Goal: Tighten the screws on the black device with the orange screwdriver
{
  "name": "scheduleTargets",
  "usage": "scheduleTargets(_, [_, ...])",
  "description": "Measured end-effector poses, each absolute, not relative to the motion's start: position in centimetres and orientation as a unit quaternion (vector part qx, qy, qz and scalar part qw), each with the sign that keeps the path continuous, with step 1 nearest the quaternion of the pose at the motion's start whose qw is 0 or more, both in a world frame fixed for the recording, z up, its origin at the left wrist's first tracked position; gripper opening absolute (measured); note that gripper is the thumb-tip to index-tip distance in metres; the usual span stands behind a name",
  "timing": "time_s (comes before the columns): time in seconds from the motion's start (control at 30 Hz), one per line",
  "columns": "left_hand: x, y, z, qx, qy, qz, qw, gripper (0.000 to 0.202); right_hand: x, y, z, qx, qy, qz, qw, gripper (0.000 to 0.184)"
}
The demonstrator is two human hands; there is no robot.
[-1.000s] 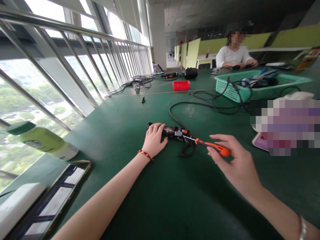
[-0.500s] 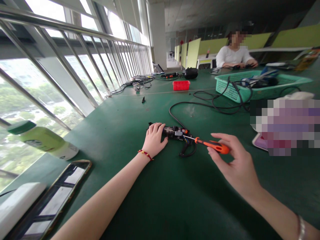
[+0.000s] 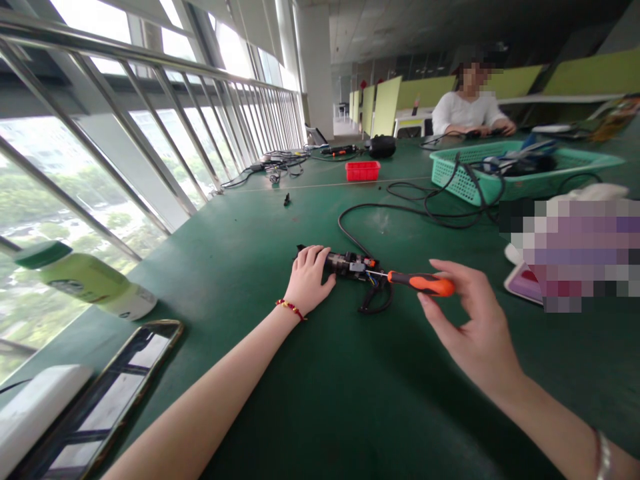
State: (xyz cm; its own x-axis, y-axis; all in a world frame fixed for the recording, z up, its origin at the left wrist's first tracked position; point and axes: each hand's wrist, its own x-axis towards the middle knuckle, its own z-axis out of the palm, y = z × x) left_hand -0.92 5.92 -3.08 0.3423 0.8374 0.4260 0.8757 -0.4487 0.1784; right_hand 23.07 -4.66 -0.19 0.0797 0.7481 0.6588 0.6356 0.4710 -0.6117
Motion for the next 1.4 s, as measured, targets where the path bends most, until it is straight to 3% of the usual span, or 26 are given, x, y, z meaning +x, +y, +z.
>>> scheduleTargets(0.2, [-0.9,6.0,-3.1,-0.818,-0.522,-0.236,0.042,0.05,23.2,-4.9,0.5,-0.537,-0.696,0.094,0.467,0.021])
scheduleTargets(0.6, [-0.9,5.9,-3.1,-0.819,-0.524,-0.23,0.044,0.05,23.2,-4.9,-0.1,-0.516,-0.676,0.072,0.522,0.035])
scheduleTargets(0.83, [-0.9,6.0,-3.1,-0.818,-0.523,-0.235,0.045,0.05,23.0,-5.0,0.7,-0.521,-0.693,0.104,0.488,0.018])
scheduleTargets(1.07, [-0.9,5.9,-2.9,-0.818,-0.527,-0.227,0.042,0.05,23.2,-5.0,0.3,-0.505,-0.685,0.051,0.523,0.031])
scheduleTargets(1.27, [-0.9,5.9,-3.0,-0.818,-0.525,-0.233,0.042,0.05,23.1,-5.2,0.6,-0.525,-0.695,0.114,0.479,0.018])
scheduleTargets(1.4, [-0.9,5.9,-2.9,-0.818,-0.527,-0.228,0.043,0.05,23.1,-5.1,0.4,-0.521,-0.682,0.072,0.508,0.027])
